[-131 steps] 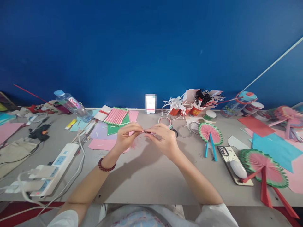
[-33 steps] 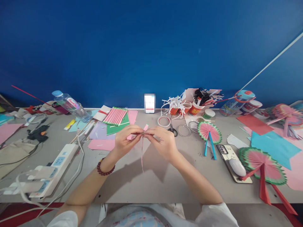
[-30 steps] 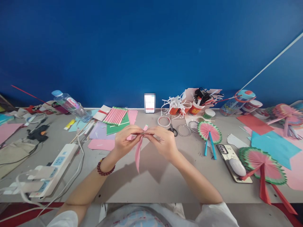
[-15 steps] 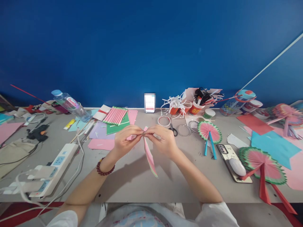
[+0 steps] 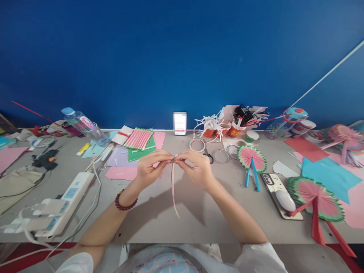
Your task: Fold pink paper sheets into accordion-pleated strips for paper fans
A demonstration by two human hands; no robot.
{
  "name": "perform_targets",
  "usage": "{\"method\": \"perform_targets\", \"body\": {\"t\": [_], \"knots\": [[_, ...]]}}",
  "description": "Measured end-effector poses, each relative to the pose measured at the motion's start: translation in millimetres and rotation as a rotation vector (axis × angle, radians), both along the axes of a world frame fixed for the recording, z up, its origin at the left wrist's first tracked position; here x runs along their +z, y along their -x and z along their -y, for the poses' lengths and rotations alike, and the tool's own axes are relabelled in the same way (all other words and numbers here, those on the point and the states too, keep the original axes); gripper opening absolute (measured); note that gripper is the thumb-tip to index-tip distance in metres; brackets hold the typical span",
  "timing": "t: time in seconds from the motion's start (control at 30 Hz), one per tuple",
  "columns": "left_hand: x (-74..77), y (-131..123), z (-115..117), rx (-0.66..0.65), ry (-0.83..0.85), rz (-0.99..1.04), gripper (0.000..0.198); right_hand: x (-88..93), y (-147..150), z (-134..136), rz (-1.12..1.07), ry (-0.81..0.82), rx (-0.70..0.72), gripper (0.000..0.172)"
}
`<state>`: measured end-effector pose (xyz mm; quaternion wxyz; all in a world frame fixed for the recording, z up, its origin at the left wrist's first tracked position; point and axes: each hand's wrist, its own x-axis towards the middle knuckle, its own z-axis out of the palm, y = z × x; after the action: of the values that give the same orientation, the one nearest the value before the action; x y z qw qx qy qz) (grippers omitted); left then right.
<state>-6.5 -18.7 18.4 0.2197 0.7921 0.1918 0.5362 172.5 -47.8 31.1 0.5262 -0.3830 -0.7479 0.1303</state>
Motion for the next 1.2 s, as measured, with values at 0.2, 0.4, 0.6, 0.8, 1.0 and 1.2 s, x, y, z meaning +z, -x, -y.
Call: {"method": "perform_targets", "body": {"t": [0.2, 0.4, 0.6, 0.8, 1.0, 1.2], "knots": [[0.2, -0.1, 0.3, -0.026, 0.053, 0.018, 0.018, 0.0, -0.3, -0.3, -0.001, -0.033, 0.007, 0.007], [2.8, -0.5, 4.3, 0.018, 0.105, 0.008, 0.014, 1.8, -0.2, -0.1, -0.002, -0.055, 0.032, 0.010], [12.6, -4.6, 17.0, 0.084, 0.263, -0.086, 0.025, 0.3, 2.9, -0.2, -0.014, -0.093, -0.028, 0.011], [11.8, -2.7, 16.6, 0.106, 0.264, -0.115, 0.020, -0.6, 3.1, -1.0, -0.018, -0.056, -0.026, 0.013], [8.9, 0.4, 14.8, 0.193, 0.139, -0.182, 0.022, 0.4, -1.1, -2.7, -0.067, 0.087, 0.059, 0.006], [6.6, -0.2, 16.0, 0.261, 0.043, -0.206, 0.021, -2.0, 1.5, -0.3, -0.130, 0.132, 0.005, 0.004]]}}
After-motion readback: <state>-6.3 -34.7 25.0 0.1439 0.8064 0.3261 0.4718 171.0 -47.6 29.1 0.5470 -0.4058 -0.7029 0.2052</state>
